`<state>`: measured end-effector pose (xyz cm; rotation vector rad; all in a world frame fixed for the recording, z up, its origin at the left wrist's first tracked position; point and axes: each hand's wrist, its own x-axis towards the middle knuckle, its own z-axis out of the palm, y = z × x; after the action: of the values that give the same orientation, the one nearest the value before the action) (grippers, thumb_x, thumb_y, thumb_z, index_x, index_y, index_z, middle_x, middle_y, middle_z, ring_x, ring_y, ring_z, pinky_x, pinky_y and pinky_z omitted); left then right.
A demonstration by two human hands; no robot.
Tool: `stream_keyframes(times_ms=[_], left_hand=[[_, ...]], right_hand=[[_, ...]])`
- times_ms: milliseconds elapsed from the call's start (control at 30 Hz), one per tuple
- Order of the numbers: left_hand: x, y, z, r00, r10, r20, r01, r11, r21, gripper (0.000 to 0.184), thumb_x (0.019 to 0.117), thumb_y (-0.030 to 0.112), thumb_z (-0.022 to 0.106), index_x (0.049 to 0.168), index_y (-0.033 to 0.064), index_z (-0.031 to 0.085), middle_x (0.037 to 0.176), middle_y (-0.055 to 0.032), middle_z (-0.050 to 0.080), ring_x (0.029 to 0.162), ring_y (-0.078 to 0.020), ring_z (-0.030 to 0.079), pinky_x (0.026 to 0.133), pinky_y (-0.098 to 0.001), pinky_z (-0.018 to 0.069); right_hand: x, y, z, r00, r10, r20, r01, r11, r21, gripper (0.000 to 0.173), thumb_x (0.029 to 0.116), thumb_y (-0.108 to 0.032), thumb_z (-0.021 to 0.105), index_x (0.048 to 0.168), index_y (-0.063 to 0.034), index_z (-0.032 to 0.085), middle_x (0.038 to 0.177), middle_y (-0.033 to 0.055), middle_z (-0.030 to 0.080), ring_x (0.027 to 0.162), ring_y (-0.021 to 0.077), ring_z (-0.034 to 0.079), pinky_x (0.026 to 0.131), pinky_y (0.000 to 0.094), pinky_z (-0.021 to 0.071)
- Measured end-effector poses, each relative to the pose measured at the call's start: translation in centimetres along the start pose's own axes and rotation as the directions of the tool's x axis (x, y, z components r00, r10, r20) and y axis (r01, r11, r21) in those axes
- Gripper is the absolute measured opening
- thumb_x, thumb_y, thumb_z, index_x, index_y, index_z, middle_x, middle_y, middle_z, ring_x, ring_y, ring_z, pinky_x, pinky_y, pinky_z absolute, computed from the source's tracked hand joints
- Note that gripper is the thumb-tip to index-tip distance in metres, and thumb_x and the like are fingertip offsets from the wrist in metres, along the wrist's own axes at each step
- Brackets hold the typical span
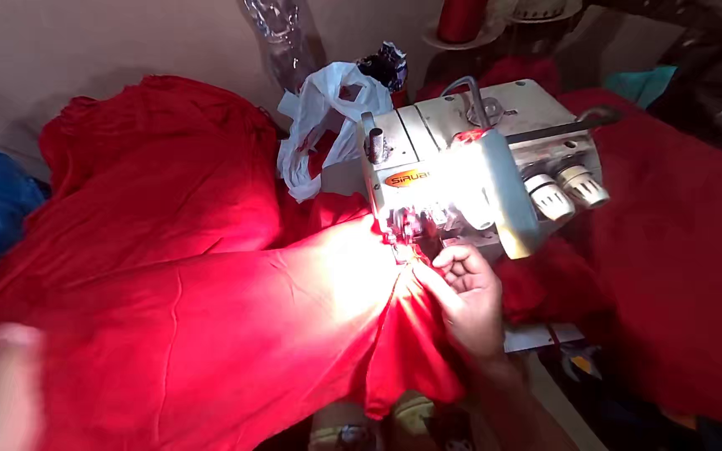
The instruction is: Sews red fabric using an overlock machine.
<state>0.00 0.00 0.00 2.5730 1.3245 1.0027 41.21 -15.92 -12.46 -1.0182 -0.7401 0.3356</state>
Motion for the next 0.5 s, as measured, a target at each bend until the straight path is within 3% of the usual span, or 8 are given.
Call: stream_keyframes(times_ms=[67, 133, 167, 200, 267, 300, 433, 500], left_hand=[[-5.1, 10.2, 5.1, 0.890, -0.004, 0.457, 0.196, 0.907, -0.373, 0.015, 0.1025, 0.023, 0.062, 0.107, 0.0086, 0.065, 0.096, 0.0058, 0.069, 0.089, 0.0045, 0.065, 0.079, -0.0184, 0.0561], [-9.7, 18.0, 11.4, 0.632, -0.037, 0.774, 0.568, 0.701, -0.431, 0.023, 0.1014, 0.011, 0.055, 0.104, -0.0065, 0.069, 0.095, -0.0039, 0.072, 0.086, -0.0035, 0.069, 0.081, -0.0254, 0.0574], [-12.3, 19.4, 14.7, 0.528, -0.028, 0.849, 0.716, 0.552, -0.427, 0.032, 0.1051, 0.012, 0.045, 0.114, -0.0115, 0.065, 0.106, -0.0092, 0.072, 0.095, -0.0093, 0.070, 0.088, -0.0299, 0.0568], [-14.7, 19.7, 17.4, 0.497, -0.023, 0.868, 0.818, 0.348, -0.459, 0.039, 0.1086, 0.018, 0.036, 0.124, -0.0102, 0.059, 0.117, -0.0095, 0.070, 0.104, -0.0131, 0.070, 0.093, -0.0332, 0.0569], [-16.5, 20.4, 19.7, 0.552, -0.165, 0.818, 0.825, -0.038, -0.564, 0.037, 0.1107, 0.024, 0.032, 0.121, 0.0008, 0.058, 0.114, -0.0061, 0.075, 0.101, -0.0182, 0.073, 0.090, -0.0374, 0.0593], [-16.0, 21.3, 19.2, 0.577, -0.298, 0.761, 0.772, -0.106, -0.627, 0.028, 0.1099, 0.018, 0.031, 0.114, 0.0066, 0.056, 0.102, -0.0013, 0.076, 0.093, -0.0153, 0.074, 0.086, -0.0353, 0.0605], [-11.3, 21.3, 12.3, 0.729, -0.504, 0.462, 0.583, 0.103, -0.806, 0.040, 0.0995, 0.006, 0.035, 0.088, 0.0287, 0.066, 0.083, 0.0153, 0.073, 0.082, 0.0016, 0.069, 0.079, -0.0245, 0.0587], [-6.8, 20.8, 9.4, 0.825, -0.497, 0.270, 0.434, 0.251, -0.865, 0.045, 0.1044, 0.014, 0.029, 0.090, 0.0310, 0.068, 0.085, 0.0160, 0.074, 0.083, 0.0035, 0.069, 0.077, -0.0204, 0.0586]], right_hand=[[0.0, -0.1, 0.1, 1.000, -0.001, -0.014, 0.001, 1.000, -0.012, 0.022, 0.0820, 0.006, 0.071, 0.096, -0.0071, 0.061, 0.080, -0.0093, 0.066, 0.071, -0.0045, 0.063, 0.066, 0.0115, 0.0541], [-0.5, -0.3, 0.1, 0.999, 0.015, -0.032, -0.016, 0.999, -0.046, 0.020, 0.0831, 0.004, 0.071, 0.097, -0.0053, 0.060, 0.081, -0.0086, 0.066, 0.070, -0.0052, 0.062, 0.064, 0.0107, 0.0535], [-0.9, -0.5, -0.2, 0.999, 0.032, -0.022, -0.033, 0.997, -0.070, 0.020, 0.0845, 0.003, 0.071, 0.099, -0.0042, 0.059, 0.082, -0.0081, 0.066, 0.071, -0.0053, 0.063, 0.064, 0.0107, 0.0545], [-1.4, -0.7, -0.6, 0.998, 0.056, -0.008, -0.057, 0.994, -0.093, 0.020, 0.0856, 0.002, 0.069, 0.102, -0.0031, 0.059, 0.083, -0.0075, 0.067, 0.071, -0.0053, 0.063, 0.064, 0.0110, 0.0546], [-2.4, -0.9, -1.6, 0.993, 0.114, 0.010, -0.112, 0.986, -0.127, 0.022, 0.0864, -0.001, 0.068, 0.106, -0.0022, 0.059, 0.084, -0.0060, 0.068, 0.072, -0.0044, 0.064, 0.064, 0.0121, 0.0548], [-2.8, -1.0, -2.2, 0.989, 0.148, 0.029, -0.142, 0.981, -0.135, 0.022, 0.0863, -0.001, 0.068, 0.106, -0.0024, 0.058, 0.085, -0.0056, 0.068, 0.073, -0.0040, 0.065, 0.065, 0.0124, 0.0555], [-3.2, -1.4, -3.9, 0.915, 0.384, 0.124, -0.374, 0.922, -0.097, 0.011, 0.0905, -0.003, 0.063, 0.101, -0.0046, 0.061, 0.081, -0.0050, 0.069, 0.071, -0.0016, 0.066, 0.065, 0.0154, 0.0558], [-3.5, -2.0, -3.8, 0.833, 0.523, 0.179, -0.538, 0.842, 0.047, 0.009, 0.0976, -0.004, 0.054, 0.102, -0.0035, 0.062, 0.082, -0.0021, 0.070, 0.073, 0.0032, 0.068, 0.068, 0.0211, 0.0576]])
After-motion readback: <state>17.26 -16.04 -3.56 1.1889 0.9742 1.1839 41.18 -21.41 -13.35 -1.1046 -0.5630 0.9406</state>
